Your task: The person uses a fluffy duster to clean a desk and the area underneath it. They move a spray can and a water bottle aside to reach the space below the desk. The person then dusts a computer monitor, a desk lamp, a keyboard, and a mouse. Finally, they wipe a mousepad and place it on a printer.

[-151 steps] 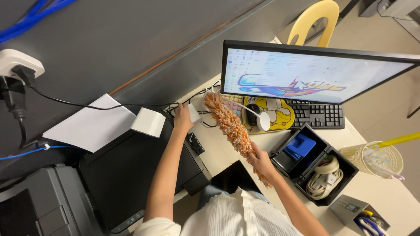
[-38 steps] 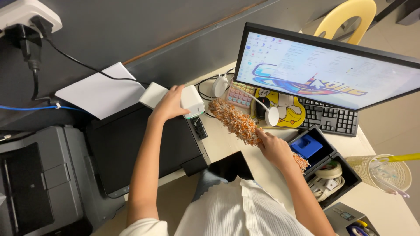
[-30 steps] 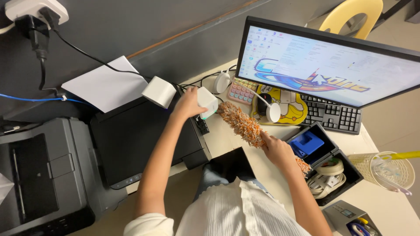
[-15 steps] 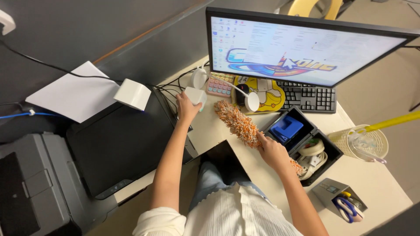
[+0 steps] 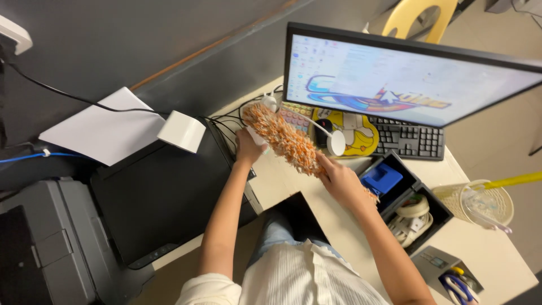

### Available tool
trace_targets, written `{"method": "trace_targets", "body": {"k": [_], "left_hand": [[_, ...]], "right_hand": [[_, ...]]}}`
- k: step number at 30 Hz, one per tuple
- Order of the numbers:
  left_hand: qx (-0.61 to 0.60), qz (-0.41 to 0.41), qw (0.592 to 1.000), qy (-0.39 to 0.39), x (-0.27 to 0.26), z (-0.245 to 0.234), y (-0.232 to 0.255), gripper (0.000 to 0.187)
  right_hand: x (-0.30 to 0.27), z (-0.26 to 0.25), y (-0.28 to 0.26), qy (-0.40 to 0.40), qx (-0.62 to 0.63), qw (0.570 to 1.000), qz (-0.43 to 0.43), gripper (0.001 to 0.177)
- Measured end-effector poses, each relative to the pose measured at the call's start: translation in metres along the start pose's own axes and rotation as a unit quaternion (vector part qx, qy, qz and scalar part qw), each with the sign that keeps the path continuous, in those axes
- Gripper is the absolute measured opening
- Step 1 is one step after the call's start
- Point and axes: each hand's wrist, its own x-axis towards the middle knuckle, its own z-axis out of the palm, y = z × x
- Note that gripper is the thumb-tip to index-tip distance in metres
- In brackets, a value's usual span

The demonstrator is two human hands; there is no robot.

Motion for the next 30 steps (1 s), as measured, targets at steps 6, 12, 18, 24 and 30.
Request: {"method": "trace_targets", "body": {"k": [6,12,18,24,30], "left_hand": [[0.177,0.062,0.982,-0.019,0.016,0.002,-0.019,0.120],[0.090,0.003,0.992,-0.088,0.053,-0.021,-0.041,0.078],[0.310,0.129,0.936,-0.108,0.119,0.023,-0.082,0.062],[0.028,-0.003,0.979,-0.203,0.140,0.032,-0.070,0.070],[-0.053,-0.017,0.984,-0.169,0.125,0.013,-0.041,0.073]], "right_hand": [[0.095,-0.011,-0.043,0.044,-0.107,0.988,-0.099,0.052],[0.180,-0.020,-0.090,0.008,-0.208,0.968,-0.137,0.046],[0.265,-0.004,-0.158,-0.042,-0.212,0.944,-0.250,0.040],[0.377,0.134,-0.144,-0.054,-0.333,0.889,-0.311,0.018],[0.345,0.043,-0.174,-0.024,-0.338,0.917,-0.212,0.025]]}}
